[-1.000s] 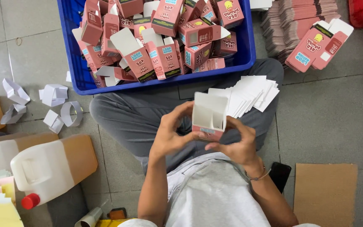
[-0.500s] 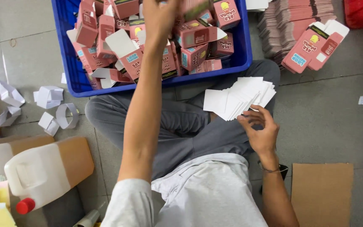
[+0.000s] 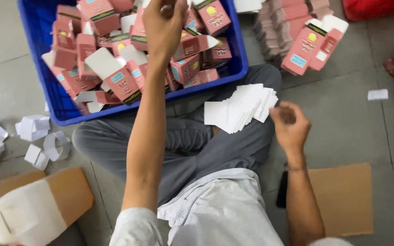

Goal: Folding flat cardboard templates into boxes, folding small paper slips, and inserting them into the boxes before placing them in a bin.

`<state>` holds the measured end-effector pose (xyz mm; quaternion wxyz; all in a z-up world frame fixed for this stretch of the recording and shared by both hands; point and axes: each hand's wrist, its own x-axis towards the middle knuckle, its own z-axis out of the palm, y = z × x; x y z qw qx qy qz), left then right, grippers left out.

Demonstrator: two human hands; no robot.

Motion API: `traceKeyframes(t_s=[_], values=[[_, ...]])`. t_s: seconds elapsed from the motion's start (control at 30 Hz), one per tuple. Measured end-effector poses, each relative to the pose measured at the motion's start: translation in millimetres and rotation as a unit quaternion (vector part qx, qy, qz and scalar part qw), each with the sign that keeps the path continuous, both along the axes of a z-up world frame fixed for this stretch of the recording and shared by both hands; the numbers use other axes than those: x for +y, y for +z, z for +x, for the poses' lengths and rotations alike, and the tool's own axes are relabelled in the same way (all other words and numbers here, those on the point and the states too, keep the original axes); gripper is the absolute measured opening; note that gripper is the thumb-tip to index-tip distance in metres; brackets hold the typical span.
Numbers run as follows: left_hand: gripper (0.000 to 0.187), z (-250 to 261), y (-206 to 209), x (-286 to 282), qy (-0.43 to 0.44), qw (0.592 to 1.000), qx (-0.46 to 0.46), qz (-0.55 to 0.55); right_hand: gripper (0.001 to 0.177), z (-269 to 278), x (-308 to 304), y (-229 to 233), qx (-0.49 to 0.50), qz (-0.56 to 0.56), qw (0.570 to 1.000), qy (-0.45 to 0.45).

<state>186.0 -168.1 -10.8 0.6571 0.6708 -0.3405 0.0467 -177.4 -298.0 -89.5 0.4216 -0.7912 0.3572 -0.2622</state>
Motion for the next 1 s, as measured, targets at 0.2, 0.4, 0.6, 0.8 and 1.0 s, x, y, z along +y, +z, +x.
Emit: traceKeyframes(t_s=[0.2, 0.4, 0.6, 0.8, 1.0], values=[[0.015, -117, 7, 17, -0.085, 0.979, 0.153, 0.103, 0.076, 60, -103, -56, 0.043, -0.203, 0.969, -0.133], [0.018, -201, -22, 42, -0.117, 0.961, 0.204, 0.149, 0.141, 116, -202, -128, 0.282, -0.115, 0.920, -0.248], [0.024, -211, -31, 50, -0.111, 0.944, 0.243, 0.193, 0.128, 114, -205, -122, 0.285, -0.116, 0.923, -0.230], [0.024, -203, -34, 33, -0.155, 0.949, 0.217, 0.166, 0.103, 92, -184, -97, 0.200, -0.148, 0.948, -0.197], [0.025, -200, -30, 19, -0.175, 0.943, 0.240, 0.153, 0.100, 66, -146, -51, -0.029, -0.151, 0.983, -0.102]])
